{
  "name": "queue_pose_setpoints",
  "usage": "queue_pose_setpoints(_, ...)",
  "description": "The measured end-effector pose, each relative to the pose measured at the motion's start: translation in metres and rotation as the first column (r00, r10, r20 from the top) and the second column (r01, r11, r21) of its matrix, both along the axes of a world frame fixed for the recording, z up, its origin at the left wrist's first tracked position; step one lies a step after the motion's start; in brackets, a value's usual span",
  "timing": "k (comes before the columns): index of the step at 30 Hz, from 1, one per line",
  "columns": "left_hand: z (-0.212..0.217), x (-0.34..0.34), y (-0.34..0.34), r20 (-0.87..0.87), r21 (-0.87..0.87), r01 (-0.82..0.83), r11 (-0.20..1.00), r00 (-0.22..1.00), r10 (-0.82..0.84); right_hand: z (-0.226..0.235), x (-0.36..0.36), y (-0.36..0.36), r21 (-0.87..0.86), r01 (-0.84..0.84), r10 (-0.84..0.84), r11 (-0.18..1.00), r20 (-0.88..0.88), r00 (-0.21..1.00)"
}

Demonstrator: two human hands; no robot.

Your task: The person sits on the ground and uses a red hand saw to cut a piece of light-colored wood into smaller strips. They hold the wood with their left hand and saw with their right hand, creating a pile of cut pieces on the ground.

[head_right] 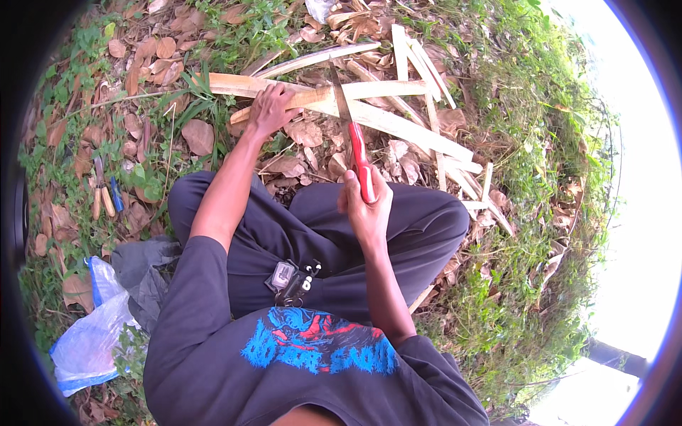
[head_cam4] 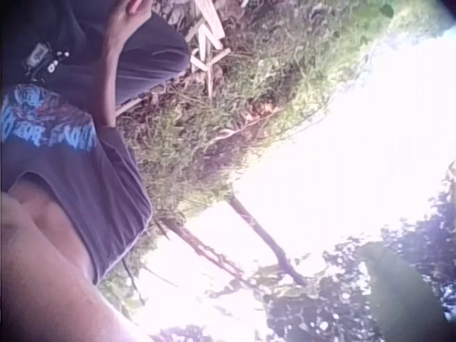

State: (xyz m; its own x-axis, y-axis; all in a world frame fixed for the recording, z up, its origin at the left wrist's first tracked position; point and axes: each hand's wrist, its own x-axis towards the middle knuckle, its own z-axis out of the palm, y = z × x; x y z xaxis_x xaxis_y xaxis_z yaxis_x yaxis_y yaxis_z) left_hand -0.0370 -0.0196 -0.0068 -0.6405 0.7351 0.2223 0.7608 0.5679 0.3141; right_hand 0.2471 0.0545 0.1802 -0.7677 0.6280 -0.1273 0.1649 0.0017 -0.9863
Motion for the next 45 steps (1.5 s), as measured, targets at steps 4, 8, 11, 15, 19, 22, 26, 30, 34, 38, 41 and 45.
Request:
queue_pose_setpoints(4,0.000,-0.001,-0.001,0.019,-0.005,0.006,1.000,1.000,-0.006,0.001,0.010,-0.002,-0.075,-0.055,0.063,0.996,0.097,0.993)
queue_pose_setpoints(8,0.003,0.003,0.001,0.004,-0.009,0.002,1.000,1.000,-0.002,-0.008,0.027,-0.002,-0.014,-0.066,0.067,0.998,0.148,0.987)
queue_pose_setpoints(11,-0.004,0.002,0.005,-0.053,0.006,0.023,1.000,0.998,-0.023,-0.009,0.023,-0.004,0.068,-0.007,-0.004,0.998,0.161,0.987)
queue_pose_setpoints(15,-0.013,-0.004,0.006,-0.148,0.025,0.047,0.999,0.988,-0.043,-0.008,0.007,0.002,0.162,0.001,-0.032,0.987,0.193,0.981)
queue_pose_setpoints(19,-0.010,0.003,0.008,-0.132,0.070,0.056,0.996,0.990,-0.047,-0.004,0.000,-0.003,0.221,0.016,-0.077,0.975,0.268,0.960)
queue_pose_setpoints(22,-0.015,0.004,0.008,-0.166,0.097,0.091,0.991,0.983,-0.075,-0.017,0.013,-0.013,0.251,0.029,-0.096,0.968,0.261,0.961)
queue_pose_setpoints(26,-0.017,0.004,0.007,-0.150,0.093,0.095,0.991,0.985,-0.080,-0.006,-0.008,-0.003,0.256,0.028,-0.095,0.966,0.251,0.963)
queue_pose_setpoints(30,-0.014,0.002,0.009,-0.107,0.085,0.089,0.992,0.991,-0.079,-0.009,-0.027,0.020,0.288,-0.016,-0.063,0.958,0.262,0.963)
queue_pose_setpoints(34,-0.008,0.003,0.010,-0.048,0.091,0.092,0.992,0.995,-0.088,-0.020,-0.005,0.014,0.359,-0.059,-0.048,0.932,0.283,0.958)
queue_pose_setpoints(38,-0.009,0.005,0.009,-0.102,0.052,0.122,0.991,0.988,-0.116,-0.014,0.021,-0.010,0.211,0.008,-0.061,0.977,0.247,0.967)
queue_pose_setpoints(41,-0.027,-0.001,0.003,-0.172,0.128,0.131,0.983,0.979,-0.108,-0.019,0.001,-0.004,0.321,-0.035,-0.045,0.946,0.238,0.970)
queue_pose_setpoints(45,-0.015,0.008,0.016,-0.092,0.046,0.121,0.992,0.989,-0.117,-0.041,-0.031,0.022,0.403,-0.060,-0.037,0.913,0.229,0.973)
